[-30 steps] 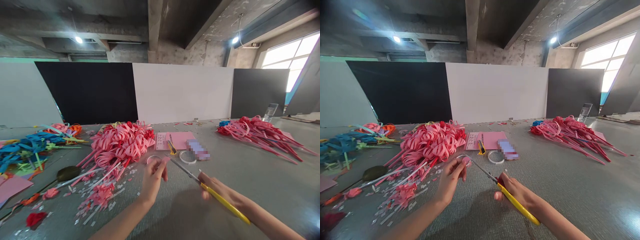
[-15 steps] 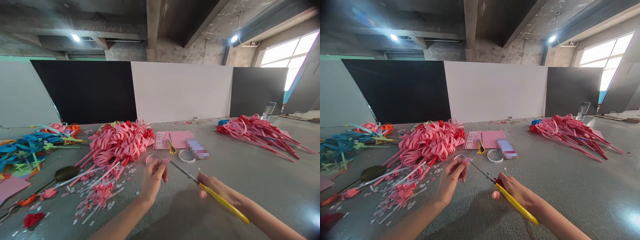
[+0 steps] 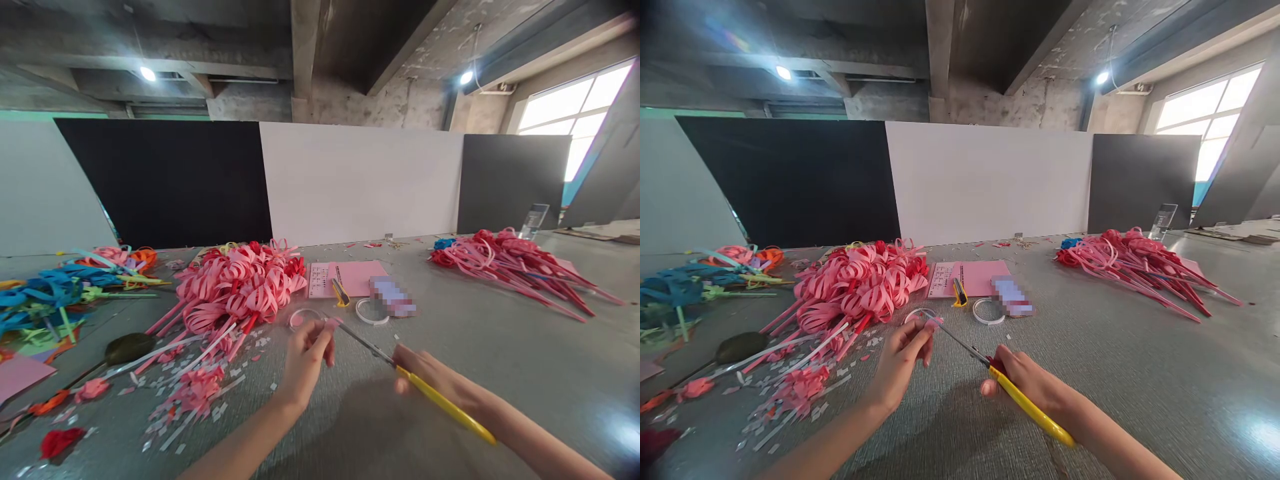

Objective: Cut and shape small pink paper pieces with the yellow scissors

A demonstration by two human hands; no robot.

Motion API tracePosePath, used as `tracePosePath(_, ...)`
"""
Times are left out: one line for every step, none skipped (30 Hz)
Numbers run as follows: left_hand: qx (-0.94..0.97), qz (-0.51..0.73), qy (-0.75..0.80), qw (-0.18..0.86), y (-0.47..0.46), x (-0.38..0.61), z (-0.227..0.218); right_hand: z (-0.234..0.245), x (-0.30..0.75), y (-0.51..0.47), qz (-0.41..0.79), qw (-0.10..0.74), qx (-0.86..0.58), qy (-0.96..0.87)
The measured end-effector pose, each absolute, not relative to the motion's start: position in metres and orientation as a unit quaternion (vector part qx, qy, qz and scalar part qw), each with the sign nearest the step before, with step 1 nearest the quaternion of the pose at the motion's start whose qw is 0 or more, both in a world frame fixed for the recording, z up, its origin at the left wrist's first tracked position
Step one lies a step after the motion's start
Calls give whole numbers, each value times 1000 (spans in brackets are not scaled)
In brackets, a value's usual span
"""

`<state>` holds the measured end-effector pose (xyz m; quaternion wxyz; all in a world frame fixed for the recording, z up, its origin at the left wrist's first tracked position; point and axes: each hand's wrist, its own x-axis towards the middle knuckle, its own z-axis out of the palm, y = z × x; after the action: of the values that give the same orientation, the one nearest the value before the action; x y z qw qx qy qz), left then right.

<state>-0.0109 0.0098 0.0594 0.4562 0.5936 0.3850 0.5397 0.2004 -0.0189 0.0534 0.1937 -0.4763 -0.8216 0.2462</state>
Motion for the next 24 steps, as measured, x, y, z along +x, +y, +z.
tracePosePath(595, 539, 386, 456, 10, -11, 59, 54, 200, -19, 246, 192, -480, -820)
tracePosePath(595, 537, 386, 456, 10, -11, 59, 55, 200, -19, 248, 190, -481, -819)
tracePosePath(595, 536, 387, 457, 11, -11, 58, 55, 200, -19, 250, 189, -481, -819)
tracePosePath(596, 535, 387, 458, 11, -12, 58, 55, 200, -19, 252, 187, -480, -819)
tracePosePath(597, 534, 386, 457, 11, -12, 58, 55, 200, -19, 253, 186, -480, -819)
tracePosePath(598, 533, 386, 457, 11, -12, 57, 55, 200, -19, 253, 185, -481, -819)
tracePosePath(599, 533, 385, 457, 11, -12, 57, 55, 200, -19, 252, 185, -483, -818)
tracePosePath(599, 533, 385, 458, 11, -12, 57, 56, 200, -20, 250, 185, -485, -817)
tracePosePath(599, 532, 385, 458, 11, -12, 57, 57, 199, -20, 249, 186, -487, -816)
tracePosePath(598, 532, 386, 459, 11, -12, 57, 58, 199, -21, 248, 188, -488, -815)
tracePosePath(597, 533, 386, 459, 11, -11, 57, 59, 198, -22, 248, 189, -489, -815)
tracePosePath(595, 534, 385, 460, 11, -11, 57, 60, 198, -23, 249, 190, -488, -814)
tracePosePath(594, 535, 385, 462, 11, -11, 57, 61, 198, -23, 251, 190, -487, -815)
tracePosePath(592, 536, 383, 463, 11, -11, 57, 61, 198, -23, 252, 190, -486, -815)
tracePosePath(591, 537, 382, 465, 11, -11, 57, 61, 198, -23, 253, 189, -485, -816)
tracePosePath(590, 537, 382, 467, 11, -10, 57, 61, 198, -23, 252, 189, -484, -817)
tracePosePath(590, 536, 382, 468, 11, -10, 57, 60, 199, -22, 250, 188, -483, -818)
tracePosePath(590, 536, 382, 468, 10, -10, 58, 59, 199, -21, 248, 187, -483, -818)
tracePosePath(590, 535, 383, 468, 10, -10, 58, 57, 200, -20, 249, 186, -482, -819)
tracePosePath(590, 534, 384, 469, 10, -11, 59, 56, 201, -20, 250, 186, -479, -820)
tracePosePath(590, 533, 385, 469, 9, -11, 59, 55, 202, -19, 253, 187, -475, -822)
tracePosePath(589, 532, 386, 469, 9, -11, 60, 54, 202, -19, 256, 188, -471, -823)
tracePosePath(589, 533, 388, 468, 9, -11, 60, 53, 202, -19, 259, 188, -469, -823)
tracePosePath(589, 533, 388, 467, 9, -11, 60, 53, 203, -19, 262, 189, -469, -822)
